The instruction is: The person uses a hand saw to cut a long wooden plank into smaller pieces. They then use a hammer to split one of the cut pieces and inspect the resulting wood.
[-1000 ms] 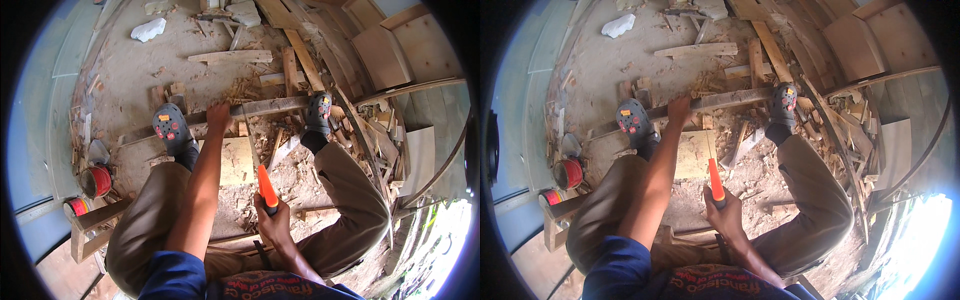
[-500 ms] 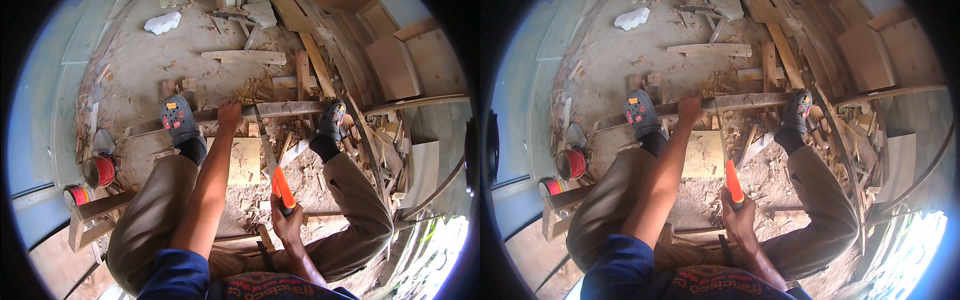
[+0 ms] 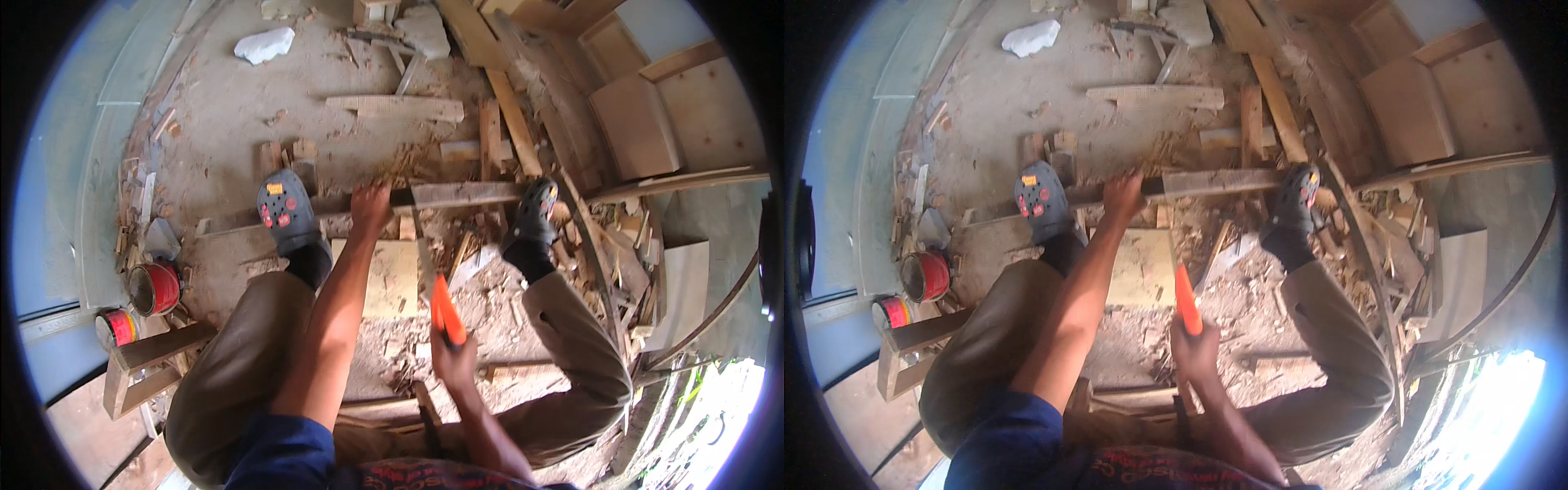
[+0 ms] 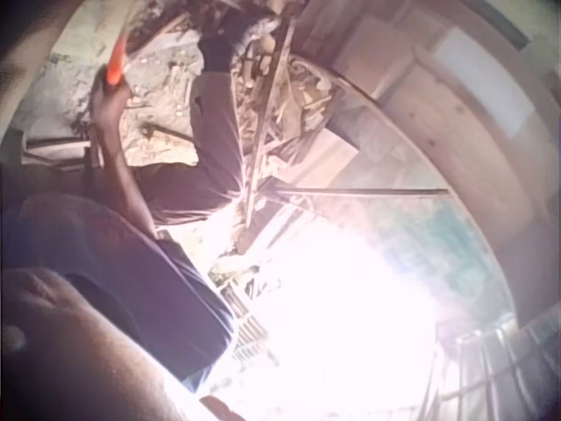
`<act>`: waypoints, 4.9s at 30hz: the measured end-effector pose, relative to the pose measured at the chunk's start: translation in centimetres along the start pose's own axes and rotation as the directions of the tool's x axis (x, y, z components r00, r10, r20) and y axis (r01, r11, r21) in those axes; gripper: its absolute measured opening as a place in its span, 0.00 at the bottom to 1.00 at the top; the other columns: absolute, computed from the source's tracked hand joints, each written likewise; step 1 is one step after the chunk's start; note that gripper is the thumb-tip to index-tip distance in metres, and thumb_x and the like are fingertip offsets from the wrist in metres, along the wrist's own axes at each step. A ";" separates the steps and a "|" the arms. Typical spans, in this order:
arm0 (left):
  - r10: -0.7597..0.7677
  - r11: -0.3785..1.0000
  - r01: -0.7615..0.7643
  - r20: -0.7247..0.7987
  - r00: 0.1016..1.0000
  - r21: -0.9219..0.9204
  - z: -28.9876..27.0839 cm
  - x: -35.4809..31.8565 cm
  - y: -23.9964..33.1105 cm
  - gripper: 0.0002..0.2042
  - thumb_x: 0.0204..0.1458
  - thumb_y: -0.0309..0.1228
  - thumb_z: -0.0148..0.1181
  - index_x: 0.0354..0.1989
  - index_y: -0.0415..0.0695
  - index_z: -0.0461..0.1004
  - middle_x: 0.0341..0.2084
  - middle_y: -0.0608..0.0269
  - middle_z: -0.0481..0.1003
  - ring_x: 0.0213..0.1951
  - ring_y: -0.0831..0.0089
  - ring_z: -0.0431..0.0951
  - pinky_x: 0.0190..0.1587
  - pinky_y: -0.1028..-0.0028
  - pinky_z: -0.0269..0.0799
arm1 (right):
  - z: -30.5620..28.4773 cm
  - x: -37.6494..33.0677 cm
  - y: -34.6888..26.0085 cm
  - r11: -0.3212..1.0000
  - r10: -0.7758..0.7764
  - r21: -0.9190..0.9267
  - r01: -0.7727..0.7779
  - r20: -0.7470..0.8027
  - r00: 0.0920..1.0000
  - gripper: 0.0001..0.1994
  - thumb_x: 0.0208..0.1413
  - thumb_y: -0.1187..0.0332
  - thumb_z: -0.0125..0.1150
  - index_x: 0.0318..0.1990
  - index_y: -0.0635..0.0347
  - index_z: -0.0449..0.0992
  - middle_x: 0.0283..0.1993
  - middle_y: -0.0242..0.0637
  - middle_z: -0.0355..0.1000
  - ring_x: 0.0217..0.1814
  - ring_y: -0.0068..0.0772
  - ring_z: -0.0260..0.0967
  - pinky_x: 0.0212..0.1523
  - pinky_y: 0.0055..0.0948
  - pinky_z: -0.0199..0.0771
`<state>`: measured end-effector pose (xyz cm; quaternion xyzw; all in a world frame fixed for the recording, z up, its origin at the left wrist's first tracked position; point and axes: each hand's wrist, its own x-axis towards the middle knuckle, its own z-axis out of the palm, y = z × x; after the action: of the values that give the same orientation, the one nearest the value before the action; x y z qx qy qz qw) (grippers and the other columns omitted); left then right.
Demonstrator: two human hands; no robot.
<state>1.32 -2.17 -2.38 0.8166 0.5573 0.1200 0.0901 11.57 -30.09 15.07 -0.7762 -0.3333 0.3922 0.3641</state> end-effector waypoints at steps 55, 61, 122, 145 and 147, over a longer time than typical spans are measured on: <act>0.042 0.990 0.035 0.530 0.847 -0.135 -2.9 3.9 -1.8 0.38 0.33 0.53 0.73 0.57 0.51 0.75 0.51 0.52 0.77 0.54 0.56 0.76 0.57 0.58 0.70 | -7.4 -8.1 -2.1 0.896 0.207 0.390 -0.213 0.058 0.977 0.09 0.59 0.73 0.58 0.26 0.61 0.70 0.20 0.21 0.64 0.21 0.10 0.57 0.20 0.17 0.54; -0.012 0.997 0.041 0.381 0.925 -0.070 -2.6 2.4 -0.5 0.32 0.37 0.46 0.72 0.56 0.52 0.75 0.50 0.52 0.77 0.54 0.55 0.76 0.57 0.52 0.68 | -6.2 -7.6 -3.3 0.866 0.128 0.480 -0.139 0.056 0.990 0.08 0.59 0.72 0.58 0.27 0.63 0.72 0.19 0.22 0.64 0.21 0.12 0.60 0.20 0.20 0.57; -0.067 0.994 0.019 0.472 0.879 0.105 -3.2 -2.0 2.4 0.50 0.39 0.56 0.70 0.68 0.41 0.56 0.64 0.50 0.61 0.66 0.55 0.60 0.65 0.42 0.53 | -5.4 -8.2 -2.3 0.883 0.232 0.378 -0.279 0.164 0.959 0.05 0.55 0.73 0.57 0.30 0.65 0.74 0.22 0.23 0.66 0.24 0.13 0.60 0.22 0.21 0.59; -0.003 0.999 0.014 0.303 0.953 -0.035 -1.4 -2.4 1.0 0.51 0.32 0.54 0.74 0.67 0.48 0.57 0.64 0.53 0.62 0.65 0.54 0.60 0.65 0.44 0.49 | -5.0 -7.2 -2.8 0.948 0.129 0.258 -0.187 0.227 0.965 0.05 0.54 0.74 0.56 0.30 0.67 0.71 0.23 0.25 0.67 0.26 0.14 0.61 0.26 0.21 0.64; 0.058 0.996 -0.033 0.292 0.955 -0.089 -1.8 -2.5 0.3 0.45 0.39 0.54 0.70 0.65 0.47 0.61 0.62 0.52 0.66 0.64 0.54 0.63 0.63 0.46 0.54 | -4.6 -7.2 -1.9 0.966 0.098 0.216 -0.145 0.212 0.972 0.07 0.56 0.73 0.57 0.28 0.66 0.71 0.22 0.24 0.66 0.25 0.13 0.59 0.24 0.21 0.61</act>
<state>0.19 -4.60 -0.79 0.8336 0.5132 0.0220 0.2030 11.66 -36.26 21.25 -0.7048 -0.2721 0.5255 0.3913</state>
